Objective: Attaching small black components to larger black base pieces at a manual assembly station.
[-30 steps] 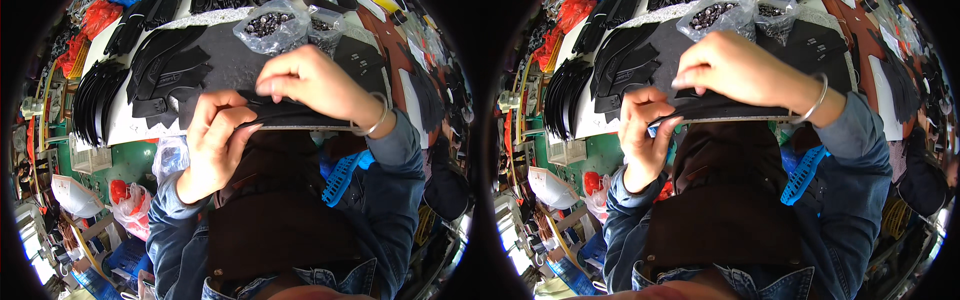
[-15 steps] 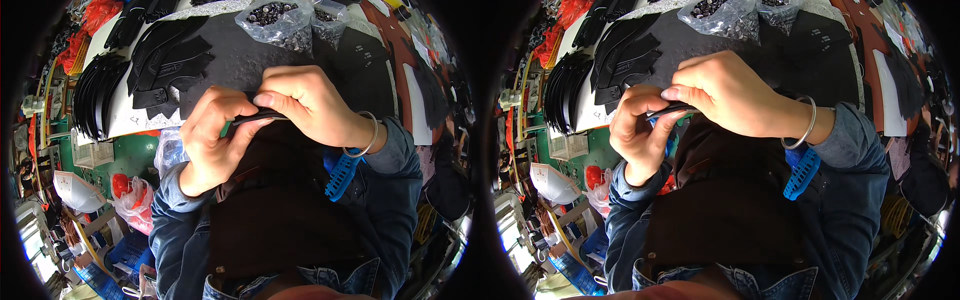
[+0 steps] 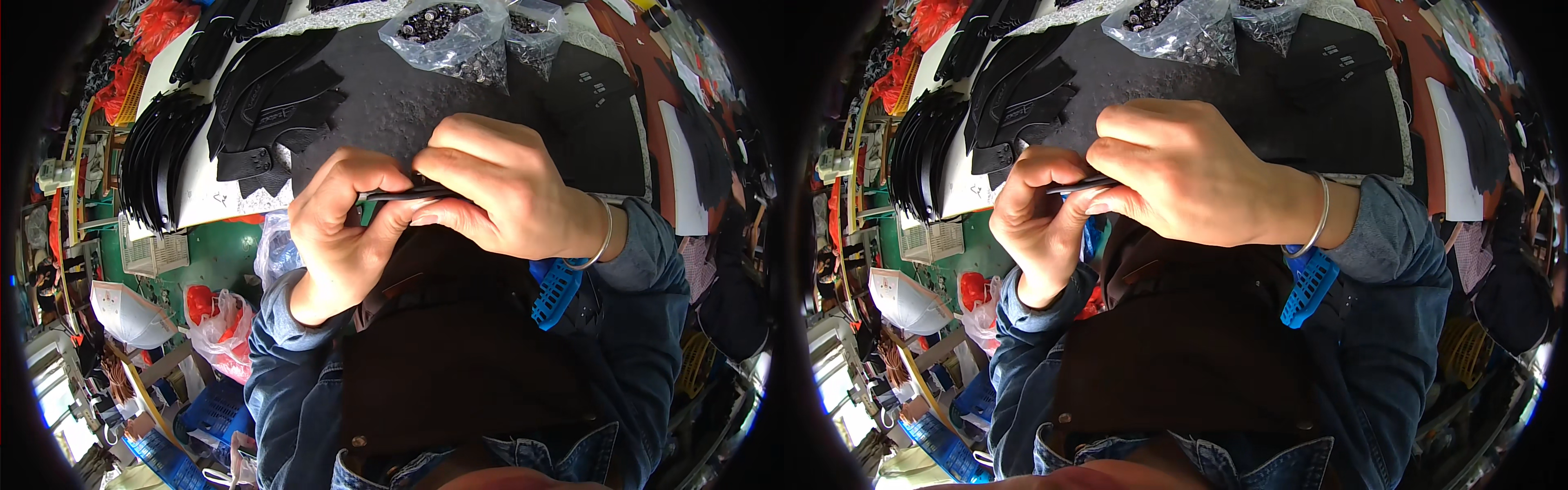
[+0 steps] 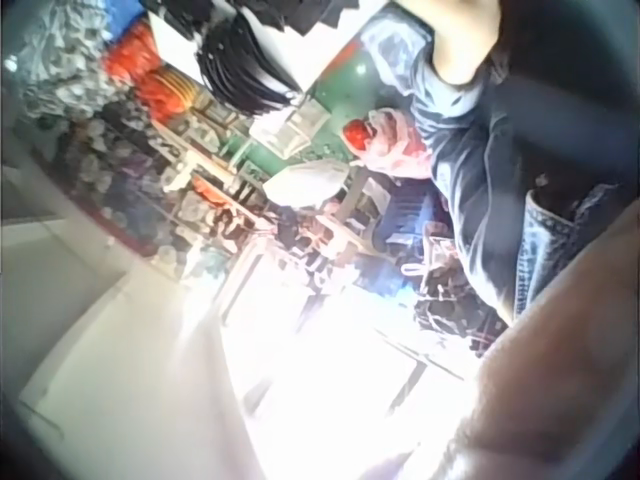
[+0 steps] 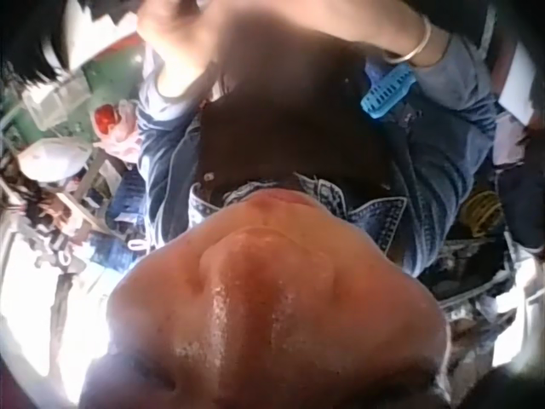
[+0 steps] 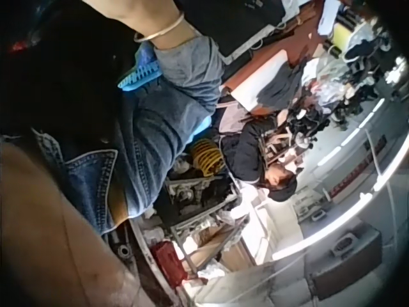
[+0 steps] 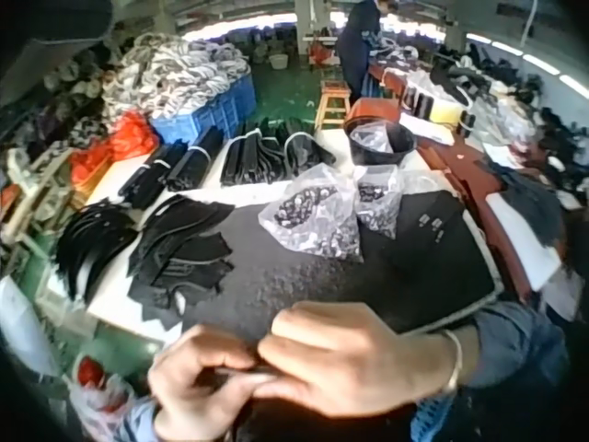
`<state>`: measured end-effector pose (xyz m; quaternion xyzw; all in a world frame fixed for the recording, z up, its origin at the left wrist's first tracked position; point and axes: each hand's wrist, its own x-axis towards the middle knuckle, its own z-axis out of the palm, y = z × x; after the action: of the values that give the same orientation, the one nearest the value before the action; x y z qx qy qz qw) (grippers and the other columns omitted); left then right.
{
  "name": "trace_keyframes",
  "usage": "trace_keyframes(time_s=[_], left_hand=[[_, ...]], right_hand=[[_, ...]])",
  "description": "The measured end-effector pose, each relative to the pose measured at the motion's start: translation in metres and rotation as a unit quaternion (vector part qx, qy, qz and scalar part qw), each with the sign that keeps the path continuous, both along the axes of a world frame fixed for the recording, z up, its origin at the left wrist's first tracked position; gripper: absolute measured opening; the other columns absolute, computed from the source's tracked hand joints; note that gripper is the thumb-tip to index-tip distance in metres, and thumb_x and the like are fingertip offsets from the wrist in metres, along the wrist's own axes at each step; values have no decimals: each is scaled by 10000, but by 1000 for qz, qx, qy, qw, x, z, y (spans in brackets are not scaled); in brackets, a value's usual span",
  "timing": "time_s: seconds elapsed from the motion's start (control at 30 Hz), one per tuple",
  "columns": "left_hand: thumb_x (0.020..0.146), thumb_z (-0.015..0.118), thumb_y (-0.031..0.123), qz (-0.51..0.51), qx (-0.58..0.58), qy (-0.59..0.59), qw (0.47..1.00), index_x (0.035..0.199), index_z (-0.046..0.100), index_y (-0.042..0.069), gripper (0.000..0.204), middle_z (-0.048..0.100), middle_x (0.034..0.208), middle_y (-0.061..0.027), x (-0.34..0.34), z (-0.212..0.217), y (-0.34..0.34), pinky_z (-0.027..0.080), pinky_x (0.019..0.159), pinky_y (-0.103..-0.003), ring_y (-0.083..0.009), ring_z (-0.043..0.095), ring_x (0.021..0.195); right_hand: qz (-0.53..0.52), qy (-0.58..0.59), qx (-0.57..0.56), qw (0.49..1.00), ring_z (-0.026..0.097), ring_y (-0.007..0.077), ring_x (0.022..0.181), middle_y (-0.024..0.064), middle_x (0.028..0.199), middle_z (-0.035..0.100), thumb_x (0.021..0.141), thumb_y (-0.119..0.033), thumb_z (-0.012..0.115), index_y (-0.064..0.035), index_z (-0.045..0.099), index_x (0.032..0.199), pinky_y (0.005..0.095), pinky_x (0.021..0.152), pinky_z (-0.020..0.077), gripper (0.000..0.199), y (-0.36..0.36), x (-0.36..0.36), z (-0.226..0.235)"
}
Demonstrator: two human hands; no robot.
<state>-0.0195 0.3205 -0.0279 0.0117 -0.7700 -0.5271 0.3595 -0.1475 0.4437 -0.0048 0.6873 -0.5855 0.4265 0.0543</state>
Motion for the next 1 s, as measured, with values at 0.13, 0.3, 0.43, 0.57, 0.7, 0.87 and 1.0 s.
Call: trace_keyframes(time_s=[0.13,0.3,0.43,0.57,0.7,0.87,1.0], left_hand=[[672,755,13,-10,4,17,1000,784,587,-4,203,597,752,-66,-1,5,1,449,596,-250,-146,567,655],[693,716,-34,42,54,-37,997,865,559,23,240,591,848,-64,7,13,-31,447,694,-238,-120,556,773],[732,687,10,227,-180,-104,951,1018,550,19,317,582,981,-104,31,34,-60,435,828,-297,-191,555,917],[736,700,175,100,-449,-131,878,994,576,28,322,587,938,-136,-5,52,-4,398,826,-406,-314,551,915],[778,666,183,98,-319,-253,908,831,590,33,176,573,635,-160,-10,35,-6,430,514,-397,-325,563,574],[798,641,167,19,-247,-300,921,824,578,24,158,561,608,-173,-1,18,-4,432,532,-401,-333,563,566],[809,637,176,7,-214,-317,924,815,568,17,173,559,601,-182,-2,11,-3,430,514,-386,-340,567,557]], right_hand=[[-18,27,19,999,529,226,626,67,725,473,714,-239,690,-37,504,751,327,527,442,277,3,4,4],[-69,99,141,983,601,242,577,76,597,545,753,-169,652,-39,461,817,338,523,462,240,16,-17,0],[-73,86,154,982,592,272,575,77,619,550,762,-94,587,-56,484,782,340,512,456,112,34,-50,6],[36,62,61,996,589,275,582,89,606,538,760,-125,565,-57,484,775,374,529,455,107,13,-36,15],[2,-5,134,991,575,328,616,127,649,580,829,-252,555,-53,593,746,400,566,460,219,-1,-78,20],[-366,237,314,843,608,334,746,158,742,619,789,-129,613,-59,622,860,432,630,467,100,6,-180,-7],[-291,210,259,897,598,342,723,146,692,601,795,-121,583,-27,577,757,426,635,456,101,-4,-202,-30]])
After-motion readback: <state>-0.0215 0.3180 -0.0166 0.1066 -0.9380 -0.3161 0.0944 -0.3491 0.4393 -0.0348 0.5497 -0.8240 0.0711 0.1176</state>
